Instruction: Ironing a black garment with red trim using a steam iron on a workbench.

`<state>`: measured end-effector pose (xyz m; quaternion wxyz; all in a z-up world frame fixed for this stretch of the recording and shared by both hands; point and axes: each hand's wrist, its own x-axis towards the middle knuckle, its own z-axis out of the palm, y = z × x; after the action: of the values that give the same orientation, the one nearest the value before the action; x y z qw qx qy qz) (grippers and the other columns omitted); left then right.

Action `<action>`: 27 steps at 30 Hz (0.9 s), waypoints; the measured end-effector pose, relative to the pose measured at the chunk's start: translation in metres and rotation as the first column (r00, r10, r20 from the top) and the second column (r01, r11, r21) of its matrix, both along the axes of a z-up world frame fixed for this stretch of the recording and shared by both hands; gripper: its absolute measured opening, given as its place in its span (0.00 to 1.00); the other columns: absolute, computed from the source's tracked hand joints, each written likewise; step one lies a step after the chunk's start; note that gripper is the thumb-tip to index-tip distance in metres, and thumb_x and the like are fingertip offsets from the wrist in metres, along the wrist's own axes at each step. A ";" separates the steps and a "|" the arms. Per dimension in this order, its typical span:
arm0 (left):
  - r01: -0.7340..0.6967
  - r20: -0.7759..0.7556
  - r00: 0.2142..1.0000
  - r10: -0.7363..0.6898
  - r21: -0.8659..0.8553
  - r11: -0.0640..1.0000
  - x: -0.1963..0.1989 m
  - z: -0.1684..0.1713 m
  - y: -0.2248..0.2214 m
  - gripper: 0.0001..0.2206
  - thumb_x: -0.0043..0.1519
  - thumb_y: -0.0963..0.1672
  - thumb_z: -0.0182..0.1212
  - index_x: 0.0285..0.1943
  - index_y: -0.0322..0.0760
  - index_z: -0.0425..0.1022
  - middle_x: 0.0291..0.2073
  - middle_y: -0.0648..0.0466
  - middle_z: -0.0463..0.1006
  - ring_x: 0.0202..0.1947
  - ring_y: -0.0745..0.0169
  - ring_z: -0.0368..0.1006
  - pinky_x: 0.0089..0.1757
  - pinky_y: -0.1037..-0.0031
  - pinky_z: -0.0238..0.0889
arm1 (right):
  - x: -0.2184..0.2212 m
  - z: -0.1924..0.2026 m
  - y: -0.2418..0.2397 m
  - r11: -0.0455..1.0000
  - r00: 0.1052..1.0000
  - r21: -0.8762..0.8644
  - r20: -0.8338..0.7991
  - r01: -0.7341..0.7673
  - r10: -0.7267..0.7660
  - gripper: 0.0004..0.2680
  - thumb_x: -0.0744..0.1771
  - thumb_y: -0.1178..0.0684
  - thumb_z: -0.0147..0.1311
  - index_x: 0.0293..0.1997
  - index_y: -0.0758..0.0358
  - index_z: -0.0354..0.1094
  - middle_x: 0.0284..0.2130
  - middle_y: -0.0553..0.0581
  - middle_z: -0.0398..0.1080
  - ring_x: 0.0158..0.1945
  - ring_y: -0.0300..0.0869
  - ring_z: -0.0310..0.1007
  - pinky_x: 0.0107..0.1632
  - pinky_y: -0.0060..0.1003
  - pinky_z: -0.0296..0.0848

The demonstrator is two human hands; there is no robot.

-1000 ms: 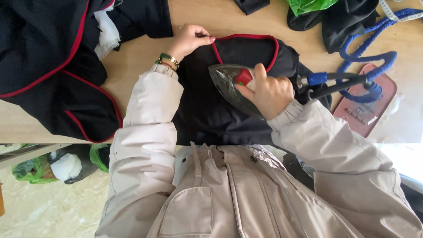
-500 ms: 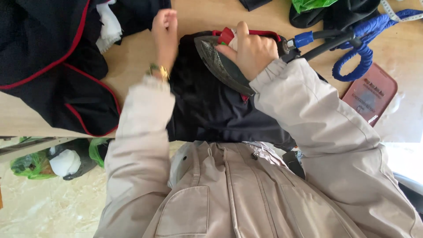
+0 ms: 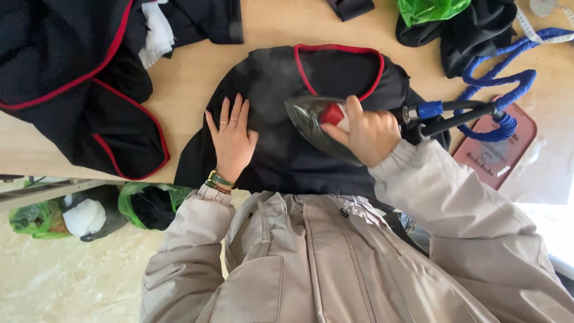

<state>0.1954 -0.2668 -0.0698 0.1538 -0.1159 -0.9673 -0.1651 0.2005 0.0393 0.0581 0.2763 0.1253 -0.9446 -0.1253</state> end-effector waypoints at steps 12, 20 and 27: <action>0.009 0.130 0.991 -0.026 0.130 0.992 0.001 -0.002 -0.005 0.30 0.58 0.43 0.52 0.75 0.43 0.66 0.77 0.58 0.59 0.78 0.53 0.45 0.67 0.38 0.21 | 0.064 0.000 0.047 0.990 0.981 -0.120 0.167 -0.078 0.098 0.22 0.63 0.18 0.50 0.32 0.44 0.65 0.10 0.48 0.59 0.20 0.43 0.70 0.34 0.34 0.72; -0.066 0.230 0.973 0.010 0.235 0.970 0.016 0.019 0.010 0.31 0.63 0.42 0.56 0.78 0.45 0.58 0.79 0.48 0.52 0.79 0.42 0.37 0.64 0.28 0.16 | 0.089 0.031 0.090 0.988 0.929 -0.151 0.362 -0.029 0.082 0.21 0.62 0.20 0.56 0.37 0.44 0.66 0.11 0.48 0.64 0.23 0.46 0.74 0.36 0.37 0.73; 0.188 0.077 0.974 -0.212 0.235 0.954 0.054 0.049 0.063 0.24 0.66 0.48 0.61 0.73 0.46 0.65 0.80 0.47 0.47 0.79 0.38 0.32 0.65 0.30 0.17 | 0.072 0.045 0.115 0.992 0.932 0.023 0.342 0.121 -0.122 0.22 0.62 0.14 0.49 0.43 0.34 0.68 0.15 0.47 0.66 0.27 0.43 0.77 0.38 0.35 0.74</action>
<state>0.2493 -0.2039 -0.0203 0.0991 -0.1866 -0.9320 -0.2945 0.2723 0.1545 0.1028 0.0994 0.0867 -0.9841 -0.1191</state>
